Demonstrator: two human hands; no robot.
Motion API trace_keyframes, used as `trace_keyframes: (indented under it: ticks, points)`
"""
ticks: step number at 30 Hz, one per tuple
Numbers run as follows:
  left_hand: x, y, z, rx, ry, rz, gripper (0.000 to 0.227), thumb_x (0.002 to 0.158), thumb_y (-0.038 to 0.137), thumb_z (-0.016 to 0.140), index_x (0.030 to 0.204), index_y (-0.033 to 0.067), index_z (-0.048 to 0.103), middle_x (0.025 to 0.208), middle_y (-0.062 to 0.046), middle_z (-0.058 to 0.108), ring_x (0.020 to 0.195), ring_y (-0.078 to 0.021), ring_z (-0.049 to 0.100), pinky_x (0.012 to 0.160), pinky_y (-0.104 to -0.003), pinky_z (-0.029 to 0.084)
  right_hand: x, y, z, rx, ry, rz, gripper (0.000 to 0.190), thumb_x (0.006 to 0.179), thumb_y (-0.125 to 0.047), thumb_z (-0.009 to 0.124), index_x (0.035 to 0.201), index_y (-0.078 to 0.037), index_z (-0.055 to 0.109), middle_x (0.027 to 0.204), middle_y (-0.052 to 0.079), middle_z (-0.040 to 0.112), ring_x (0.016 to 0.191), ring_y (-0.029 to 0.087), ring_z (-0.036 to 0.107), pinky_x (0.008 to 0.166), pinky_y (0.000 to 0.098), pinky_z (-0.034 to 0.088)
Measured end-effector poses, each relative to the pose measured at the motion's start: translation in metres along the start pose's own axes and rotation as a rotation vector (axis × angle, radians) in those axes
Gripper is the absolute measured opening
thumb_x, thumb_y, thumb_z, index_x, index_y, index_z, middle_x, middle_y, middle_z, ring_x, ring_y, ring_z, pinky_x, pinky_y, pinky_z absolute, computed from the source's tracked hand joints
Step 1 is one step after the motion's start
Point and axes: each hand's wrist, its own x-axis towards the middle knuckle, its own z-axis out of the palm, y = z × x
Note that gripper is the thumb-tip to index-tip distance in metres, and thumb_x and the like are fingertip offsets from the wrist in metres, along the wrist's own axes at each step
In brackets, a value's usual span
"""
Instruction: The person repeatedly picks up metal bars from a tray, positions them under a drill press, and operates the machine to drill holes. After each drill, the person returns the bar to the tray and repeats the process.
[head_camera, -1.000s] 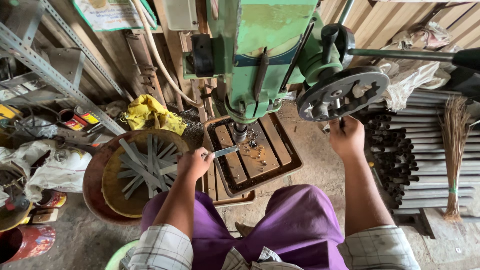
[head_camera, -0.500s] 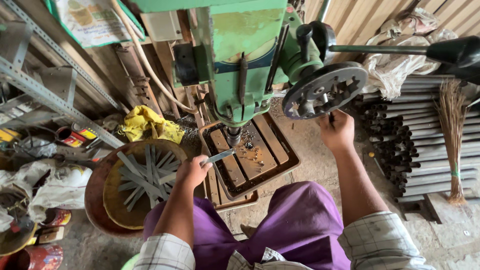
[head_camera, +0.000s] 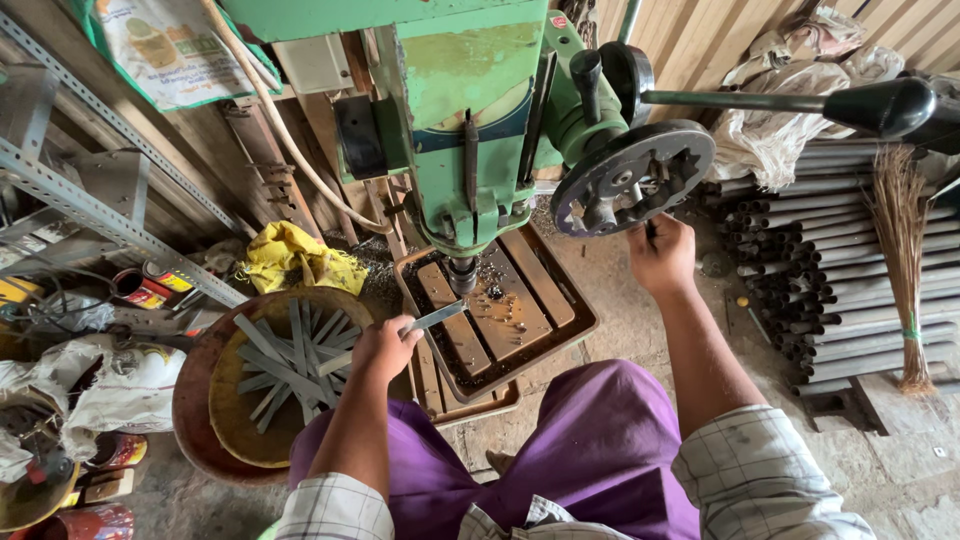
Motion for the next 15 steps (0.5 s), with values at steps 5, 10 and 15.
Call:
trace_keyframes:
  ticks: [5, 10, 15]
  points:
    - [-0.002, 0.001, -0.002, 0.008, 0.009, 0.004, 0.033, 0.094, 0.046, 0.068, 0.122, 0.0294, 0.071, 0.111, -0.004, 0.078, 0.099, -0.0283, 0.075, 0.087, -0.041, 0.059, 0.002, -0.001, 0.002, 0.012, -0.006, -0.006, 0.032, 0.105, -0.028, 0.068, 0.088, 0.0, 0.064, 0.059, 0.012, 0.051, 0.049, 0.02, 0.046, 0.05, 0.0359, 0.039]
    - [-0.002, 0.002, -0.003, 0.009, 0.035, 0.017, 0.033, 0.093, 0.046, 0.068, 0.122, 0.0297, 0.072, 0.11, -0.004, 0.078, 0.099, -0.029, 0.074, 0.087, -0.042, 0.058, 0.003, 0.005, 0.006, 0.015, -0.002, -0.009, 0.035, 0.105, -0.027, 0.068, 0.084, 0.0, 0.061, 0.059, 0.013, 0.051, 0.049, 0.021, 0.045, 0.05, 0.0363, 0.039]
    - [-0.005, 0.01, -0.012, 0.032, -0.001, -0.035, 0.034, 0.094, 0.048, 0.068, 0.123, 0.0317, 0.073, 0.104, -0.007, 0.079, 0.096, -0.0279, 0.075, 0.087, -0.042, 0.058, 0.004, 0.012, 0.012, 0.014, 0.003, -0.006, 0.036, 0.105, -0.027, 0.067, 0.082, 0.001, 0.061, 0.059, 0.015, 0.05, 0.049, 0.022, 0.044, 0.051, 0.0367, 0.04]
